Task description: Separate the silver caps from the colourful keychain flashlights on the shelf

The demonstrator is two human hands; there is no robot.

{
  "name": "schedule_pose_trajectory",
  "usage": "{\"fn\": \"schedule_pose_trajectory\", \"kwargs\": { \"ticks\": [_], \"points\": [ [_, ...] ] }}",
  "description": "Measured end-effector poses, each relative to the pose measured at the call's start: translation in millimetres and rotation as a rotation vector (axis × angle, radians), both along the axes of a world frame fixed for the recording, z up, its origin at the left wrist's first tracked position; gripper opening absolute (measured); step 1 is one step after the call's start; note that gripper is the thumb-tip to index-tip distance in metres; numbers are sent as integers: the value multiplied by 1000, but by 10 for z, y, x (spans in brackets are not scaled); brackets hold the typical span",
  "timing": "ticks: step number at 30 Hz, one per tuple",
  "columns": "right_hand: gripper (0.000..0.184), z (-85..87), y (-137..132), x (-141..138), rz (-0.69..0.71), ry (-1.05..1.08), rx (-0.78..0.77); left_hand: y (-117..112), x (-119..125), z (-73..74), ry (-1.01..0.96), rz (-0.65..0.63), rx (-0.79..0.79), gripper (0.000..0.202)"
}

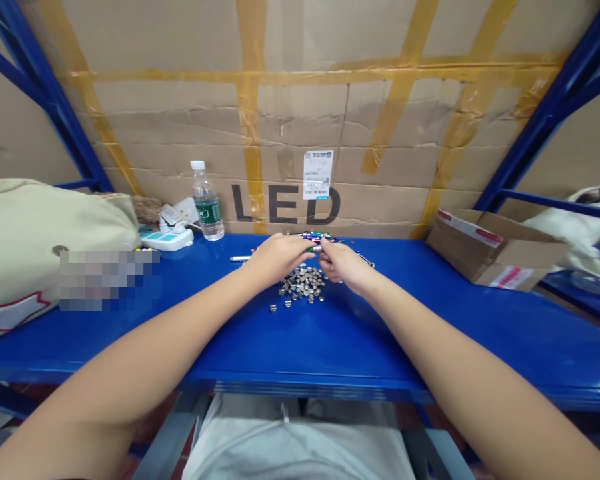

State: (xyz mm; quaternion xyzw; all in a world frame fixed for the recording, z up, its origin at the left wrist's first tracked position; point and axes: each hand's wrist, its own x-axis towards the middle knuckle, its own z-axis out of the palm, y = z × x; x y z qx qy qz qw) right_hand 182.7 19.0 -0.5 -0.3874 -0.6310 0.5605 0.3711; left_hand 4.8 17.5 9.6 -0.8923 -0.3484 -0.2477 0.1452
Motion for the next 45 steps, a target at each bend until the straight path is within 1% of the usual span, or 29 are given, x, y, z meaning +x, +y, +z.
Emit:
{"fn": "schedule_pose_trajectory", "kwargs": {
  "ticks": [2,3,5,7,8,9,10,12,15,17,21,24,28,31,33,36,38,42,45],
  "points": [
    [41,-9,14,-8,-44,6,53,-35,47,2,-84,-6,-105,26],
    [42,-16,22,-8,-60,-10,87,-55,67,10,-133,1,-183,28],
    [44,-31,39,0,-104,-85,206,-90,92,38,-264,23,-416,39],
    [46,-44,55,12,-157,-184,377,-104,94,67,-406,20,-690,46],
    [47,-48,63,17,-178,-225,451,-102,87,77,-465,7,-789,45],
    [47,-52,70,23,-187,-260,504,-94,76,85,-508,-8,-841,40],
    [47,-54,75,27,-186,-293,535,-82,62,88,-528,-19,-847,33],
    [46,-54,83,38,-157,-370,561,-54,24,89,-510,-5,-794,23],
    [44,-37,89,69,-110,-523,607,-14,-56,92,-360,36,-738,23],
    [43,-19,92,100,-100,-617,621,14,-119,99,-236,22,-683,24],
    [39,11,99,156,-59,-762,571,62,-211,114,-18,-32,-529,14],
    [39,21,102,175,-38,-805,542,65,-230,144,54,-16,-489,16],
    [38,27,91,174,-39,-823,570,61,-281,214,32,20,-502,21],
    [30,7,55,137,-21,-789,636,123,-409,233,-24,121,-496,27],
    [23,-18,16,83,10,-752,654,200,-529,212,-21,178,-485,27],
    [22,-50,-58,-45,39,-752,682,320,-691,157,38,184,-498,28],
    [22,-56,-108,-145,47,-783,711,370,-754,133,63,186,-513,31],
    [20,-39,-194,-295,50,-854,773,368,-764,148,86,219,-573,35],
    [26,-21,-217,-308,31,-851,793,331,-737,178,82,237,-611,33]
  ]
}}
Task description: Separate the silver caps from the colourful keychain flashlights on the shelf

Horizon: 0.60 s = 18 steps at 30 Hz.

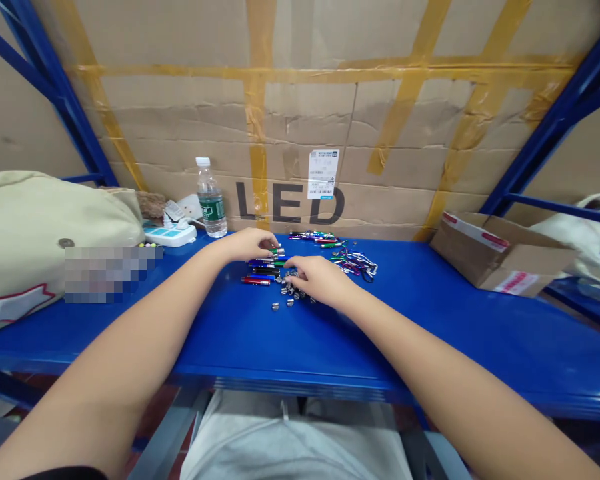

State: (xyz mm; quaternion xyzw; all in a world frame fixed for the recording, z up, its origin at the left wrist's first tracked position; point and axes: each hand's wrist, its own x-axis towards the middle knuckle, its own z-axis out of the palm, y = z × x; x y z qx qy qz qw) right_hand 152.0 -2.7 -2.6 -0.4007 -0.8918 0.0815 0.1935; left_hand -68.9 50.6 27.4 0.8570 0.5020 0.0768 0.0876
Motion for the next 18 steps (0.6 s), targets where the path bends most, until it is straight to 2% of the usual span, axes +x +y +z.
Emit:
{"fn": "schedule_pose_trajectory", "kwargs": {
  "ticks": [4,9,14,18],
  "points": [
    [30,30,71,111,-46,113,19,47,49,24,-19,16,81,29],
    [26,78,259,364,-166,313,82,377,298,22,70,41,161,30],
    [25,95,431,610,-323,453,127,813,680,-85,205,94,186,28],
    [22,90,512,685,-358,464,123,993,866,-206,258,170,191,33]
  ]
}}
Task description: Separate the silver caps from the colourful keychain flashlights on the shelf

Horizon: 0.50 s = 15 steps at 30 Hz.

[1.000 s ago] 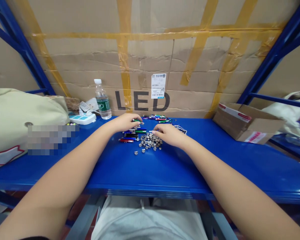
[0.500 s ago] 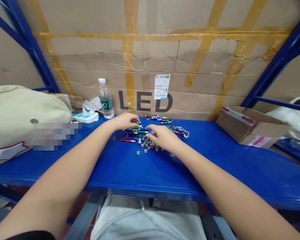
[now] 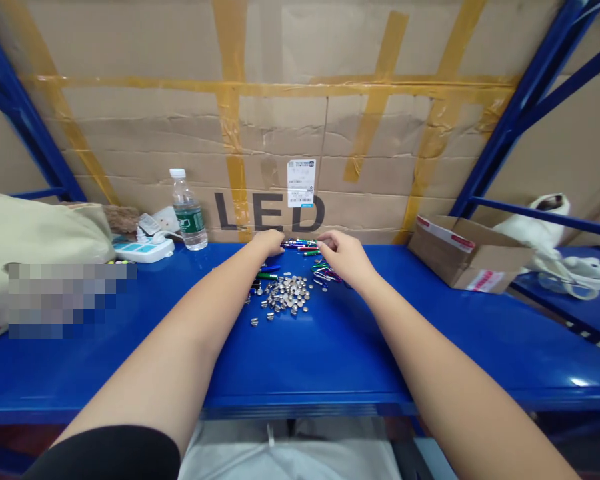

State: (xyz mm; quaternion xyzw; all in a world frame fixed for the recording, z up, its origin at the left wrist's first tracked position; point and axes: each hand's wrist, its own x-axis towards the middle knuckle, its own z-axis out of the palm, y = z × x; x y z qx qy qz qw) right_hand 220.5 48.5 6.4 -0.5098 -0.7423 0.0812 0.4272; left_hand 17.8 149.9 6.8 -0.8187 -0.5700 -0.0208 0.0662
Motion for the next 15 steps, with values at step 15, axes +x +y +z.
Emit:
{"fn": "schedule_pose_trajectory", "kwargs": {
  "ticks": [15],
  "points": [
    [20,-27,73,61,-18,-27,-56,14,82,12,-250,-85,70,38]
  ]
}}
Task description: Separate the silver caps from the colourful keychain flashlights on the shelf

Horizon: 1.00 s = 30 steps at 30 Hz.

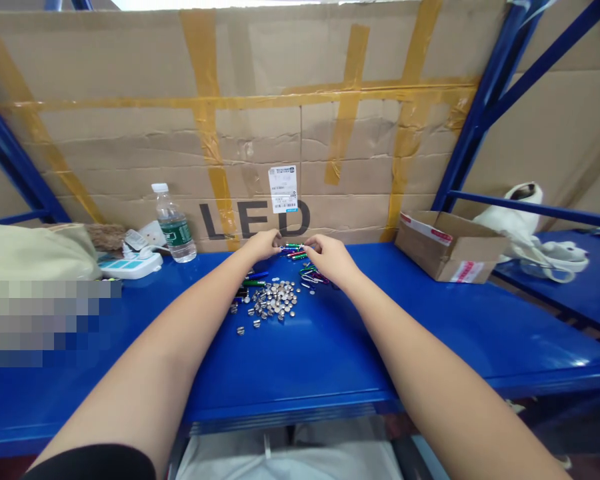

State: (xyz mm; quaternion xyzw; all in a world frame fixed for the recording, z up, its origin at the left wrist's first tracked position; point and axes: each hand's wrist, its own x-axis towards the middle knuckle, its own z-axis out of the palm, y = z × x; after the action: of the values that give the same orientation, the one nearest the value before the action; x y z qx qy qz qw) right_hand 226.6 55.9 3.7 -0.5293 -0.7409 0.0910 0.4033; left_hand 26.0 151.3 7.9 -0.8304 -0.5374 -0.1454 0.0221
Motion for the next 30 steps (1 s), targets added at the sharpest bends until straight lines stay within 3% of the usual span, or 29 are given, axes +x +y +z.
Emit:
{"fn": "schedule_pose_trajectory", "kwargs": {
  "ticks": [3,6,8,10,13,17,20,25,30],
  "points": [
    [31,-47,-5,-49,51,-3,21,-258,-56,182,-84,-51,56,35],
    [49,-78,-60,-161,188,-23,117,-664,-73,326,-315,-213,94,36],
    [41,-69,-121,-245,297,-54,176,-969,-71,368,-362,-315,53,38],
    [18,-40,-192,-316,374,-73,200,-1244,-76,364,-378,-333,53,40],
    [9,1,-300,-391,458,47,61,-1503,-121,301,-522,-291,63,43],
    [17,9,-395,-455,570,400,-286,-1535,-204,173,-740,-269,-47,49],
    [14,9,-425,-489,598,579,-403,-1469,-207,79,-744,-247,-113,44],
    [31,15,-432,-511,626,584,-434,-1464,-133,21,-681,-360,-394,44],
    [27,23,-353,-436,325,513,-219,-1546,-148,134,-484,-247,-219,25]
  ]
}}
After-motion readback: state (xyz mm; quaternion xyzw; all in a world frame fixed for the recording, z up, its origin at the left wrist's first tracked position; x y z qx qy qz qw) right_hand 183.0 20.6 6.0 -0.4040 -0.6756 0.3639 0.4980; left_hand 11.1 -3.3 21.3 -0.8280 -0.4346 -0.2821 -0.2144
